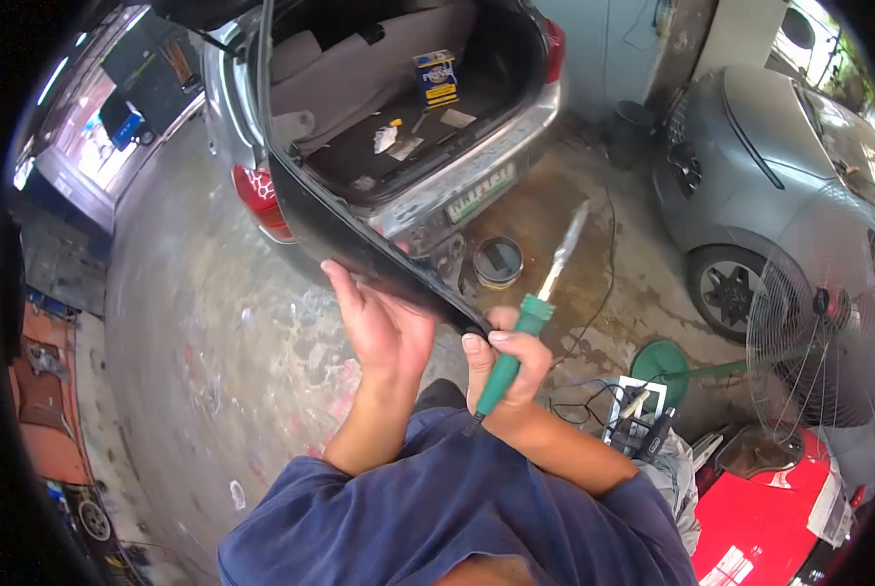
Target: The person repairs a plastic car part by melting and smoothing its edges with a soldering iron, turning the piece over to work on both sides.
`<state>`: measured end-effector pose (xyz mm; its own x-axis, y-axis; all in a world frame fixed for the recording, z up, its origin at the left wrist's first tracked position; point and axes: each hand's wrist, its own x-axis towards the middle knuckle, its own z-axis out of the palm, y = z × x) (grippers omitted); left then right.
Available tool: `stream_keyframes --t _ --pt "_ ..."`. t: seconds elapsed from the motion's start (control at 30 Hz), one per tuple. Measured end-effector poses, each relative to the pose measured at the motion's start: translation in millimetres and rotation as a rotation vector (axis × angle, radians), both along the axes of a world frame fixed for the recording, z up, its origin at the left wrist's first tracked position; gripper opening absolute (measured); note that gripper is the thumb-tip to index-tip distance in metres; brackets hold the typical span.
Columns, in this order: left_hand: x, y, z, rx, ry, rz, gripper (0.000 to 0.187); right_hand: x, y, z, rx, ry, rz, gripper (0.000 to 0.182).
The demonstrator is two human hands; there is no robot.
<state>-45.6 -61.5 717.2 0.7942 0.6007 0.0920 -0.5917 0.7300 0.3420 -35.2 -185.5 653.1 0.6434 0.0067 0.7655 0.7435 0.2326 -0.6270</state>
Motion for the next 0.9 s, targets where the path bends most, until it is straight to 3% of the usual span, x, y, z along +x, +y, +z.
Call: stream_keyframes --t 0.17,0.27,0.43,0.6,0.7,0.8,0.9 --pt "-9 31 -13 -0.198 0.308 0.116 0.064 -16 27 -10 -0.105 -0.068 0.055 0.046" --pt "-17 61 -20 -0.101 0.405 0.279 0.069 -28 44 -10 -0.18 -0.087 0.159 0.045" --pt "-88 143 -28 0.037 0.454 0.241 0.075 -43 44 -14 -0.329 -0.119 0.377 0.051" --pt "-174 174 -55 -0.005 0.552 0.087 0.069 -67 25 -7 -0.237 0.239 0.208 0.078" --pt "-216 184 -99 -0.073 0.587 0.001 0.054 -78 27 11 -0.18 0.351 0.237 0.074" --pt "-243 184 -99 -0.137 0.615 -0.018 0.044 -93 36 29 -0.143 0.373 0.336 0.063" --pt "-267 193 -98 -0.068 0.679 -0.102 0.046 -109 56 47 -0.238 0.302 0.479 0.061"
